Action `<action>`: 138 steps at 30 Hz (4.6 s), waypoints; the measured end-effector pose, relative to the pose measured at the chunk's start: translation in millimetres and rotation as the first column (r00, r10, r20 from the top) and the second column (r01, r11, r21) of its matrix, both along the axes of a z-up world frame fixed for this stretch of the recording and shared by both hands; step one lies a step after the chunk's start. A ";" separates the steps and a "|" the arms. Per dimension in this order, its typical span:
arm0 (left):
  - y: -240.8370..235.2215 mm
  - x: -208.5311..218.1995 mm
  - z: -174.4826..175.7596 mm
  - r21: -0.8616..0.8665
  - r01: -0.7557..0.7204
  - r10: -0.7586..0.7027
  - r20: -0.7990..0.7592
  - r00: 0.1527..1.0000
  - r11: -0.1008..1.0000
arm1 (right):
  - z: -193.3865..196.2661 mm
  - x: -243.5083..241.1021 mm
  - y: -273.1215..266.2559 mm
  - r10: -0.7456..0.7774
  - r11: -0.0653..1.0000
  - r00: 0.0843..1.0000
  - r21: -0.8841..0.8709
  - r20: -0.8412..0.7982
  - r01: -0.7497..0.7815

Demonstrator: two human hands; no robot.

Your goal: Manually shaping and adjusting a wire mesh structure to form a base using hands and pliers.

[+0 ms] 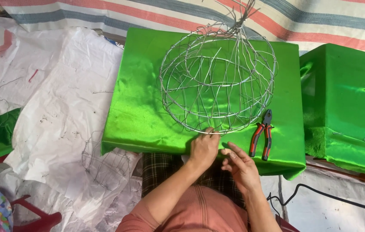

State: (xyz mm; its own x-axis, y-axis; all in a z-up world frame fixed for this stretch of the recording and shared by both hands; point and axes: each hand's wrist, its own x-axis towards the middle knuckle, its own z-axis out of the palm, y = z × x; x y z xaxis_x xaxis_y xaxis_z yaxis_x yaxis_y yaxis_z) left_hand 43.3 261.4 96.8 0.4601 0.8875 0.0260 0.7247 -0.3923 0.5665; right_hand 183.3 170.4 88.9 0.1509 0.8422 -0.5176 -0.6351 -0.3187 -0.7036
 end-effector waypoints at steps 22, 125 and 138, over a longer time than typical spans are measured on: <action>6.1 -13.4 -6.3 0.422 -0.156 0.139 0.071 0.988 0.893 | -49.6 -44.5 98.7 -0.042 0.999 0.795 -0.017 -0.605 0.041; -14.0 -69.8 0.6 0.174 0.040 -0.082 0.240 0.967 0.984 | 39.7 -21.9 3.9 -0.051 0.817 0.012 0.048 0.999 -0.575; -16.6 -103.6 -5.4 0.237 -0.231 0.124 0.392 0.911 0.944 | 28.1 -37.1 1.0 0.425 0.846 0.328 -0.242 0.844 -0.474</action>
State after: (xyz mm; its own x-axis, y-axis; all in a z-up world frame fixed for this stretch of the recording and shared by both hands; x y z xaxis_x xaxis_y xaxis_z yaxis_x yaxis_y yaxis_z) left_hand -60.3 244.8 91.4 0.2056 0.8867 0.4142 0.5582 -0.4539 0.6946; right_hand 146.1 171.5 116.9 0.0730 0.9431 -0.3244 0.5181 -0.3138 -0.7957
